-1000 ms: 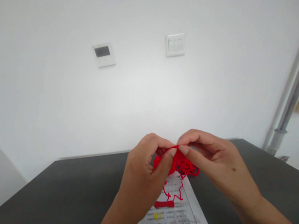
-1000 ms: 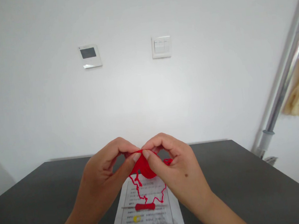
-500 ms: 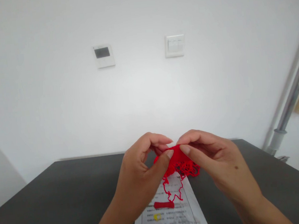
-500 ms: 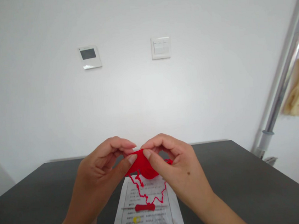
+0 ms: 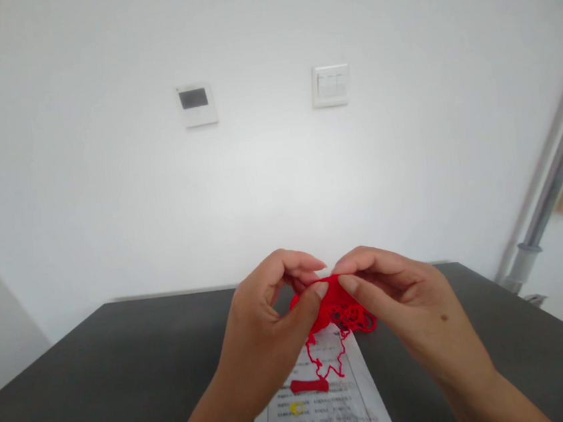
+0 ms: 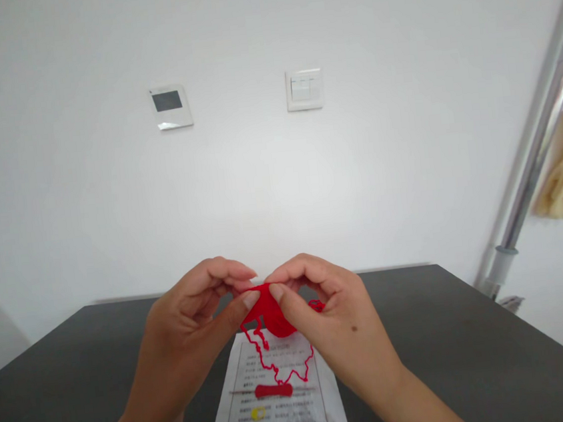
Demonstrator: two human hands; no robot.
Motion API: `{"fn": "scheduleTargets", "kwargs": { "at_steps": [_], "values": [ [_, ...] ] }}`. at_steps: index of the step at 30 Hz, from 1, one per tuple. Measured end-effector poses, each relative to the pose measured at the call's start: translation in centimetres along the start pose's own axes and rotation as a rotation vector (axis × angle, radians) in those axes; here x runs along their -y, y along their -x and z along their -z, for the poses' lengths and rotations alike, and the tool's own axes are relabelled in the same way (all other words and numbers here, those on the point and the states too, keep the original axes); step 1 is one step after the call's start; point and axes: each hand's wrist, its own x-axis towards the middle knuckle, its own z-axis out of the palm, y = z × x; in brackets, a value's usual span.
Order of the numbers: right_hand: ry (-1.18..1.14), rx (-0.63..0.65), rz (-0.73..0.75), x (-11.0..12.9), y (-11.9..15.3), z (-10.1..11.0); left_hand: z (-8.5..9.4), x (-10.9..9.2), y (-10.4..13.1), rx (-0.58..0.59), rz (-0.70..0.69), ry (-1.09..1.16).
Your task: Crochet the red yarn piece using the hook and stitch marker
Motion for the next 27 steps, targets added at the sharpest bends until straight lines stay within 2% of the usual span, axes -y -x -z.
{"fn": "scheduleTargets", "kwargs": {
  "at_steps": [3,12,23,27],
  "values": [
    [-0.006,0.001,-0.006,0.06,-0.07,-0.03,0.07,-0.07,0.03,0.003,0.01,-0.008],
    [0.027,-0.001,-0.004,-0.05,-0.09,0.0,-0.13,0.17,0.02,-0.017,-0.077,-0.131],
    [-0.012,-0.011,0.009,-0.22,0.05,-0.04,-0.21,0.16,-0.12,0.009,-0.007,-0.037],
    [-0.033,-0.043,0.009,-0.11,-0.06,-0.14,-0.02,0.18,-0.3,0.029,-0.015,-0.07]
  ]
}}
